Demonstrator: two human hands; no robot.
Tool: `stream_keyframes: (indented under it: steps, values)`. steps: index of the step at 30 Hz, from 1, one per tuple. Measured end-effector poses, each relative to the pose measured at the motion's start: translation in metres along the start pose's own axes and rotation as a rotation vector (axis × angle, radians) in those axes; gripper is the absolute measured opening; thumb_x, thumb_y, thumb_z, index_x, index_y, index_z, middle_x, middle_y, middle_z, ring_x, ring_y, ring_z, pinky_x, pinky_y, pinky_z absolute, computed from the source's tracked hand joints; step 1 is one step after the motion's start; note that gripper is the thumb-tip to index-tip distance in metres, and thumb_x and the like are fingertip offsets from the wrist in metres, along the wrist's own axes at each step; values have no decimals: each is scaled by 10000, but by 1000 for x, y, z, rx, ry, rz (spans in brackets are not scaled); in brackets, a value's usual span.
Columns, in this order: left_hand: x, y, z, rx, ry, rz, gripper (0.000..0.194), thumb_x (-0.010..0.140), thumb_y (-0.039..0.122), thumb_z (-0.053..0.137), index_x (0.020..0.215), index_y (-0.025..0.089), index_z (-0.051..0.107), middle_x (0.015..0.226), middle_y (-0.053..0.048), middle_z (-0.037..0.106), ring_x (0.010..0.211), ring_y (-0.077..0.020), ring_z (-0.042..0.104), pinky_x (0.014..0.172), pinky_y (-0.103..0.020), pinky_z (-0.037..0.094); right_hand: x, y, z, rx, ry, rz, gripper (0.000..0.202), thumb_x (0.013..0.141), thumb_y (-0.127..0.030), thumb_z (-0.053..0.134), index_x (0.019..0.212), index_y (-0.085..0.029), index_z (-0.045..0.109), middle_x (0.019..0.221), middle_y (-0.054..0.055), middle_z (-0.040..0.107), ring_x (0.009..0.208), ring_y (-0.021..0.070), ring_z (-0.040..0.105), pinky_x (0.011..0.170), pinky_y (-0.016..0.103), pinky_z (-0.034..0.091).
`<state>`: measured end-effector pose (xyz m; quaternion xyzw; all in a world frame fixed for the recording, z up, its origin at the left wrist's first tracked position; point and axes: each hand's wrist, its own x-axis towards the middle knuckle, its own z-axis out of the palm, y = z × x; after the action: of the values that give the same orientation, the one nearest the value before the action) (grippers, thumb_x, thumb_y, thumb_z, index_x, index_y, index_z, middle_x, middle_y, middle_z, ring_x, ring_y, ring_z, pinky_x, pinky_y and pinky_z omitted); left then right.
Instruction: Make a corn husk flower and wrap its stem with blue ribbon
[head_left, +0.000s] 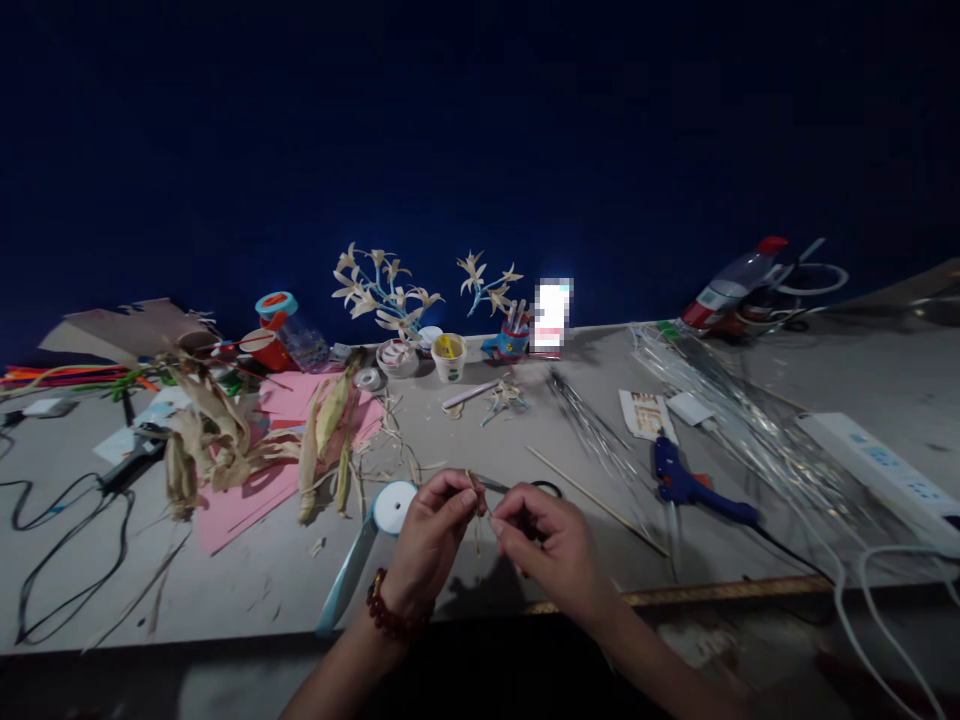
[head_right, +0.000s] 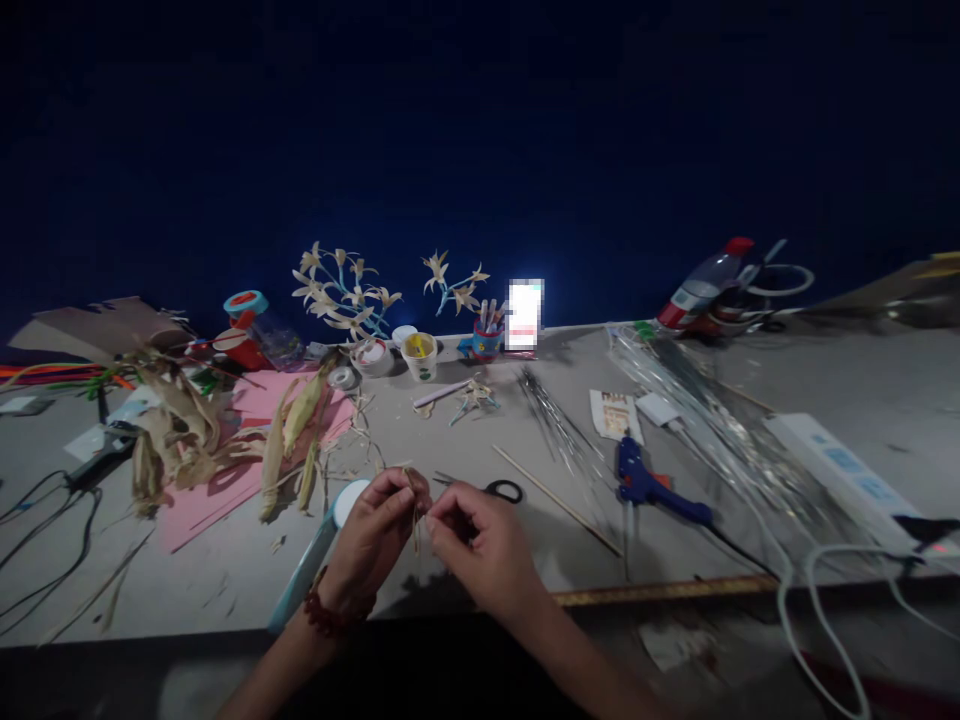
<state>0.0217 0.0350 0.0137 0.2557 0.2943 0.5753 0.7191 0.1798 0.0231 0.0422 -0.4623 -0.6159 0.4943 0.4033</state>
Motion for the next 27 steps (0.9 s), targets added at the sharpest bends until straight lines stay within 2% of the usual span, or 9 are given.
stream_keyframes:
  steps: [17,23,27]
  values:
    - [-2,-2,-1,34,2,39,128,757,223,846,784,177,730,771,-2,654,739,-103,596,731,-206,455,-1,-3,1,20,-18,28,117,861,-249,568,755,-203,580,592,-37,566,503,108,486,477,216,354]
    - [-2,2,3,-31,-8,-19,135,760,235,844,783,176,726,796,1,631,734,-99,580,723,-205,457,-1,-3,-1,-119,24,-117,116,861,-205,574,746,-202,589,624,-40,549,575,115,511,542,217,379]
    - [-2,4,6,-74,-1,-61,164,724,240,869,758,166,727,996,-26,657,775,-95,588,760,-214,474,0,-1,-1,-134,69,-207,113,917,-200,565,815,-208,611,699,-24,592,623,123,538,594,227,413]
